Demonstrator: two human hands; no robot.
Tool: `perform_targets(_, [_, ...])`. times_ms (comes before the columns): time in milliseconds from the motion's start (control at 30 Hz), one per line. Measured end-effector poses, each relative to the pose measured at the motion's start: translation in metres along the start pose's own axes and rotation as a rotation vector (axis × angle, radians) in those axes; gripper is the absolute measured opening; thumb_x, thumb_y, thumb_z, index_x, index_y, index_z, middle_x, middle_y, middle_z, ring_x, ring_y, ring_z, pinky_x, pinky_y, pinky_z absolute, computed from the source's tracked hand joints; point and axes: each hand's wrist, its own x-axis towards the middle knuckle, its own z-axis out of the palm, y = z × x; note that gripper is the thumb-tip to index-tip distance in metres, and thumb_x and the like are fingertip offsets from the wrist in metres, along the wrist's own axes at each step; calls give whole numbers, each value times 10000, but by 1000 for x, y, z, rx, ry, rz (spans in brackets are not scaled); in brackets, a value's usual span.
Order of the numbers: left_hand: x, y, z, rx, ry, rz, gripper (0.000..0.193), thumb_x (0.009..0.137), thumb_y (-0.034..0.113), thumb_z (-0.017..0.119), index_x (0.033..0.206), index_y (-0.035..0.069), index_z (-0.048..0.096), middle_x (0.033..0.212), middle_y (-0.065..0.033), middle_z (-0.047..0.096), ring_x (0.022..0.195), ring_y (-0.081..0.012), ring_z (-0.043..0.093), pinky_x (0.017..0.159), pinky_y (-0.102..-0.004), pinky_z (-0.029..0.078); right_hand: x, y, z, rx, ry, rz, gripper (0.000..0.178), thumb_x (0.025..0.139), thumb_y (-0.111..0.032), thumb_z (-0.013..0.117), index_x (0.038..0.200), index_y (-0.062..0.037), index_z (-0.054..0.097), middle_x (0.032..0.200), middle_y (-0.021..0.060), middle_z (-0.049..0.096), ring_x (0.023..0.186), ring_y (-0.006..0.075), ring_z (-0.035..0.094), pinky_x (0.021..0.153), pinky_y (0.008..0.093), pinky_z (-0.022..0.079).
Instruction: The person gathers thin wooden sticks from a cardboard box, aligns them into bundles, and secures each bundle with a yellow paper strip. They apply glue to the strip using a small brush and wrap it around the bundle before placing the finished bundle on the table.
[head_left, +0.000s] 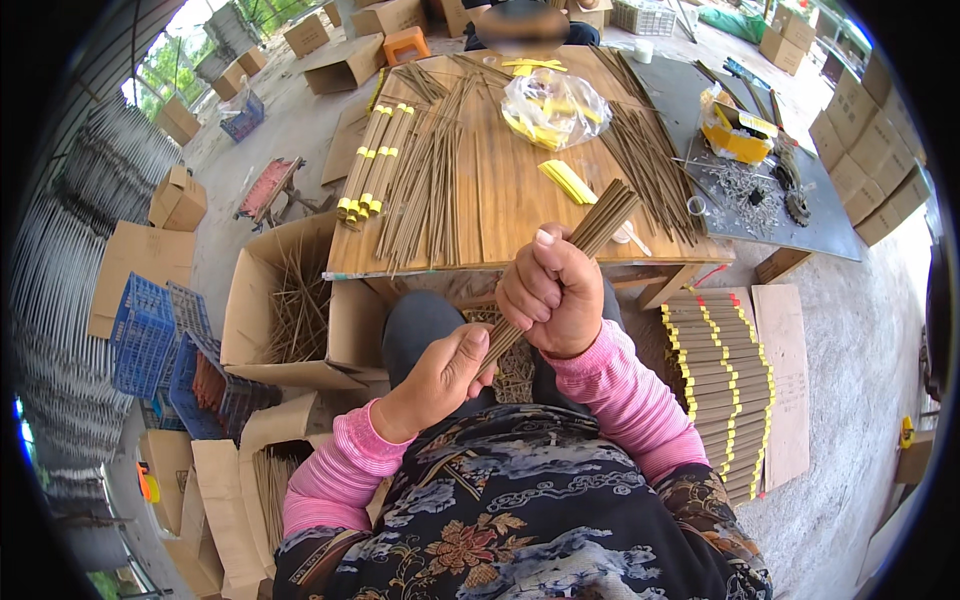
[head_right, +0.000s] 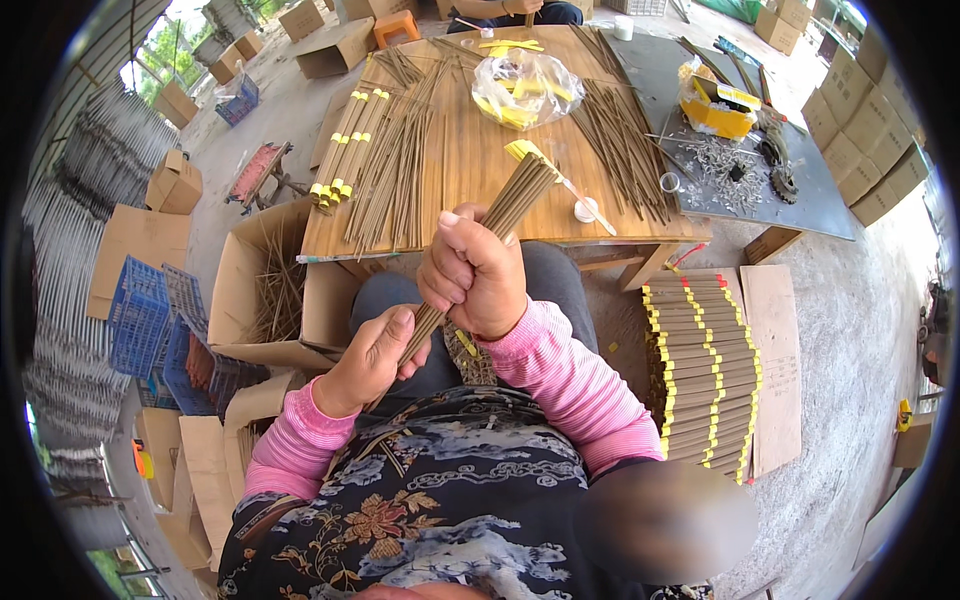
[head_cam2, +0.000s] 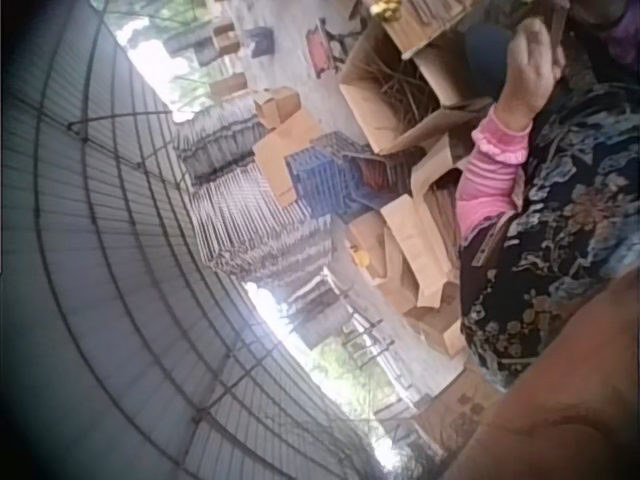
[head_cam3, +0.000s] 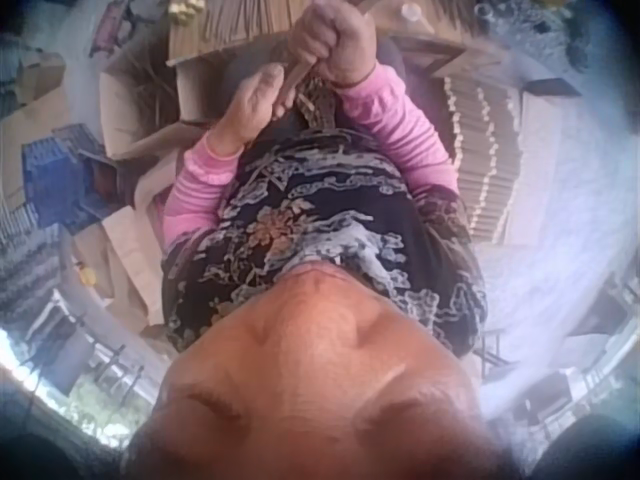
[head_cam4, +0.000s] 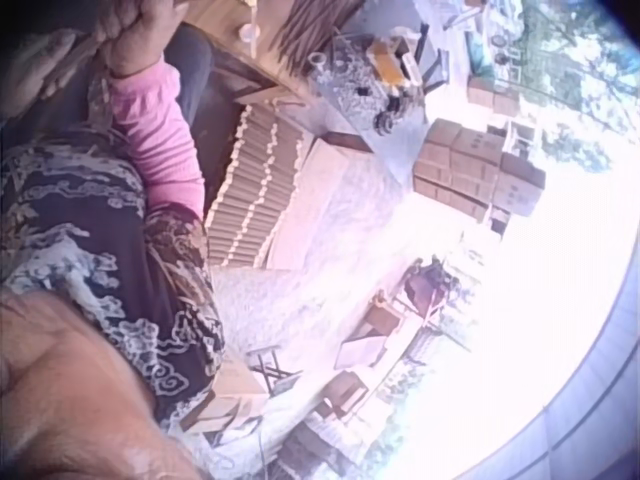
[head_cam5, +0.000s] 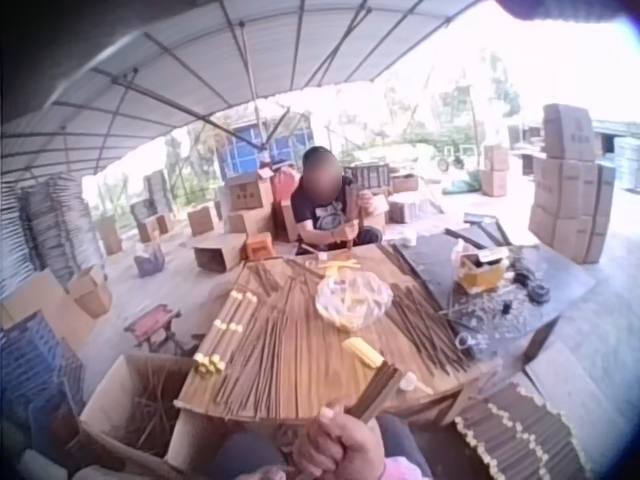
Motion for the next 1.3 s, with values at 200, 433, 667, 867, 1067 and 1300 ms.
perform_targets(200, [-5, 2, -4, -104, -123, -91, 413, 946, 395, 294, 900, 28, 477, 695, -1, 484, 559, -48, 416, 503, -175, 362, -2, 3, 0, 66, -28, 57, 245, 857, -128, 467, 622, -119, 400, 413, -23, 291, 301, 94, 261, 298, 250, 251])
perform_targets(433, [-10, -6, 9, -263, -18, -65, 440, 930, 427, 315, 895, 21, 480, 720, -31, 534, 571, -66, 476, 507, -174, 389, -8, 12, -4, 53, -148, 54, 224, 906, -134, 341, 710, -143, 449, 416, -46, 290, 297, 76, 256, 285, 232, 275])
perform_targets(667, [-17, -6, -8, -292, -223, -202, 462, 934, 421, 312, 1034, 9, 497, 699, -13, 499, 534, -52, 433, 489, -167, 364, -9, 12, -5, 143, -118, 113, 236, 866, -117, 449, 632, -122, 417, 417, -22, 291, 305, 92, 260, 297, 244, 251])
perform_targets(867, [-21, -9, -2, -362, -156, -191, 443, 936, 408, 322, 1028, 12, 498, 688, -2, 479, 520, -44, 391, 479, -157, 340, -7, 17, -14, 139, -175, 123, 202, 908, -136, 348, 762, -138, 487, 430, -38, 327, 312, 81, 289, 296, 233, 284])
perform_targets(1067, [-18, -9, 3, -308, -96, -180, 390, 941, 384, 332, 935, 24, 482, 658, 6, 445, 506, -38, 369, 459, -151, 320, -3, 13, -14, 181, -90, 188, 267, 872, -128, 437, 611, -122, 381, 419, -23, 309, 316, 98, 289, 312, 250, 276])
perform_targets(1300, [-13, -15, 2, -363, -43, -225, 392, 922, 409, 373, 911, 28, 470, 654, -15, 447, 496, -50, 364, 450, -166, 327, 16, 5, -25, 166, -101, 181, 248, 901, -158, 387, 661, -123, 442, 439, -43, 338, 347, 97, 333, 349, 255, 323])
